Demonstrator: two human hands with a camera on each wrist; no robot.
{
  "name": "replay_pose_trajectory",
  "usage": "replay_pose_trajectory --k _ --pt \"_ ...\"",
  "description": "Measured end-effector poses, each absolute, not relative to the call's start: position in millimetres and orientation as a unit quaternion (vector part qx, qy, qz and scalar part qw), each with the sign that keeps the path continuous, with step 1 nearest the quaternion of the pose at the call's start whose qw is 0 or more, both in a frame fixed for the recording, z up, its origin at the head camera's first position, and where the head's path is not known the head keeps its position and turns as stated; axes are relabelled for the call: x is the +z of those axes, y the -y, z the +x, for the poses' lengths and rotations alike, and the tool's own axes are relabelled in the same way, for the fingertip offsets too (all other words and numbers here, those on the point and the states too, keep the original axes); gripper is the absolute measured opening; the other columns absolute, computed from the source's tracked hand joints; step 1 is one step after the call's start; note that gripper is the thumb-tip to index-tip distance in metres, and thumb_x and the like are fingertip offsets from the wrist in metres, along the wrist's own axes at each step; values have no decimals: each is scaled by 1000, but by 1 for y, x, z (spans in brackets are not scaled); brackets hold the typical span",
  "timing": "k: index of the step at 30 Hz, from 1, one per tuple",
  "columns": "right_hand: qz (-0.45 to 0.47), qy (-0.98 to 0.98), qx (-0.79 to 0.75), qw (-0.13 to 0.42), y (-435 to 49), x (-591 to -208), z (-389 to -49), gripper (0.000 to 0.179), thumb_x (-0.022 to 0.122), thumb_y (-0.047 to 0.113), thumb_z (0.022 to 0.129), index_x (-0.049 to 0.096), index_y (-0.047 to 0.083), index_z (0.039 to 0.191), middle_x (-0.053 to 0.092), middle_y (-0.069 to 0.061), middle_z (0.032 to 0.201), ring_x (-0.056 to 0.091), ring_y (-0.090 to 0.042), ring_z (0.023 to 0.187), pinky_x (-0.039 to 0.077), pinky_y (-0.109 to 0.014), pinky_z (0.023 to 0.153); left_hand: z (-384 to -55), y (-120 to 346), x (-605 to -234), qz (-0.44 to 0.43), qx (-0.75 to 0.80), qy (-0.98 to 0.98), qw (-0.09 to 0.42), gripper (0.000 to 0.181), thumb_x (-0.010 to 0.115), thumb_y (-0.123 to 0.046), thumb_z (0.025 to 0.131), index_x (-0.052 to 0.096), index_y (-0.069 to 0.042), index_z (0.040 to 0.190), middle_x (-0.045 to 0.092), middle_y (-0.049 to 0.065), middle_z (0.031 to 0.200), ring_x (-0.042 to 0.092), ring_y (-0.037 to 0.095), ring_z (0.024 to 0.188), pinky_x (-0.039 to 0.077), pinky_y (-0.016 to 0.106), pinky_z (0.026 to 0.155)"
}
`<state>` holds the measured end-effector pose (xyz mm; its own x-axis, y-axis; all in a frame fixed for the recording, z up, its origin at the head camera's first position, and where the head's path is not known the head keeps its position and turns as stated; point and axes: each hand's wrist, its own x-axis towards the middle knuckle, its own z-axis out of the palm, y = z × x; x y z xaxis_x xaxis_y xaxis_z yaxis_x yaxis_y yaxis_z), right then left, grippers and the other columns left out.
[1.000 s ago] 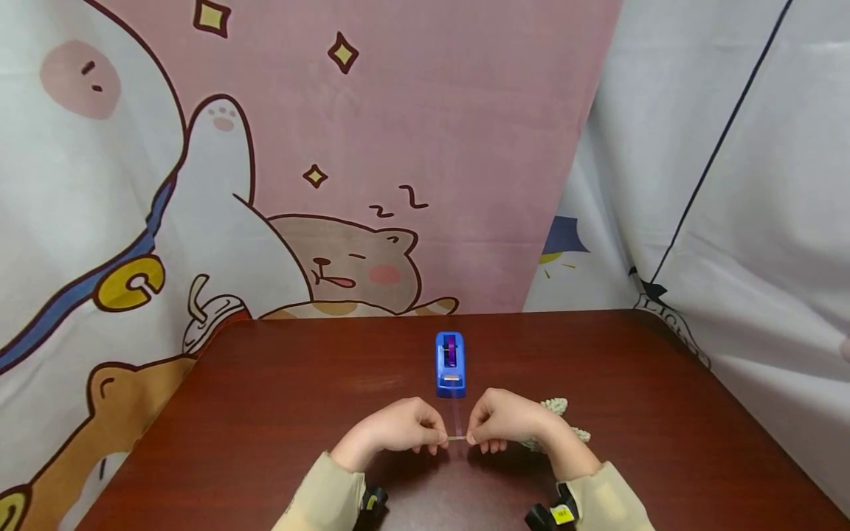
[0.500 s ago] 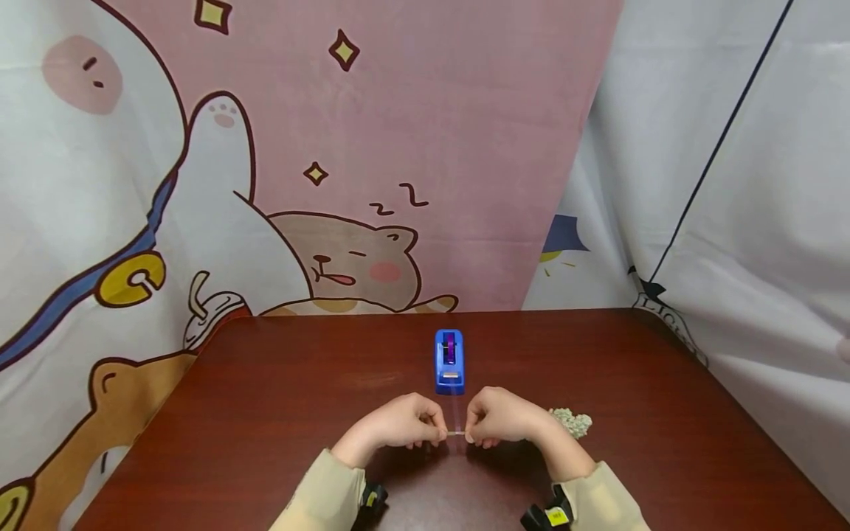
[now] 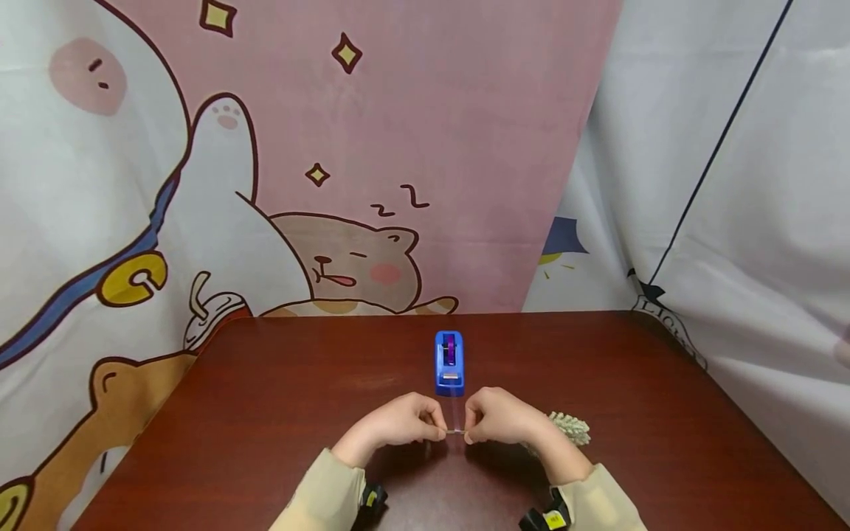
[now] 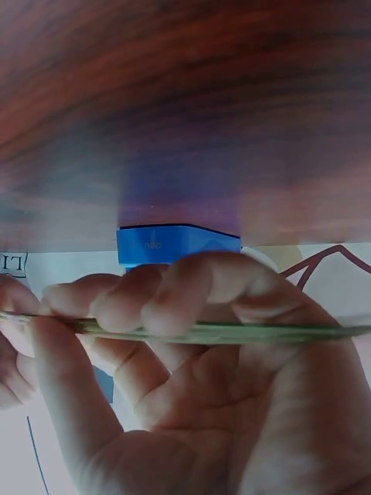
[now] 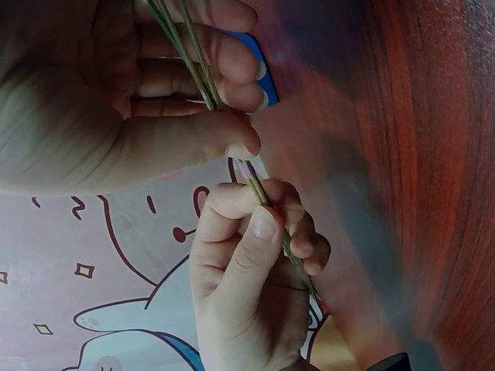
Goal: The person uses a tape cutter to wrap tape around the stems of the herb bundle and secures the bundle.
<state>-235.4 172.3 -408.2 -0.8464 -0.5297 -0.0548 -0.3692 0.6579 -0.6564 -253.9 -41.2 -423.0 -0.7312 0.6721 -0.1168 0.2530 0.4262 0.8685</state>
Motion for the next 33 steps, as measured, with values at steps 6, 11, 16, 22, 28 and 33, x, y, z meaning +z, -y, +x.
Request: replay_pose_trajectory --k 6,11,16,22,28,33 --pt "-258 -910 -309 100 -171 -409 -237 19 77 7 69 61 14 64 55 9 59 45 -6 54 37 -25 49 -255 42 -425 281 465 -802 246 9 68 -2 86 66 -6 78 64 20 69 49 13 47 37 23 42" --pt "-252 -903 -329 118 -171 -408 -237 17 76 7 73 62 13 66 58 7 58 50 -7 52 41 -26 49 -256 42 -425 305 464 -801 223 10 68 1 85 64 -5 78 66 16 71 51 15 52 39 23 48" --pt "-248 -890 -355 141 -176 -406 -237 13 72 12 83 69 7 71 63 0 60 58 -16 56 46 -27 52 -258 41 -425 310 457 -810 195 12 70 1 83 64 -7 77 63 0 67 57 22 59 40 23 51" --pt "-251 -892 -349 136 -177 -406 -237 14 71 6 83 72 4 69 63 1 58 61 -20 54 47 -28 50 -257 39 -426 305 445 -824 174 12 72 -1 82 65 -9 77 62 -3 66 55 13 58 41 24 52" --pt "-250 -901 -336 115 -176 -408 -239 15 72 4 81 73 7 67 63 5 56 60 -16 52 46 -27 50 -256 39 -424 298 435 -831 177 10 68 -11 88 68 -6 79 64 3 68 54 11 56 41 24 50" --pt "-243 -903 -338 111 -176 -409 -240 16 73 3 80 72 8 65 61 6 55 57 -11 52 46 -28 50 -256 40 -423 284 428 -834 199 22 58 -13 94 72 -2 82 66 10 69 47 8 49 36 22 45"
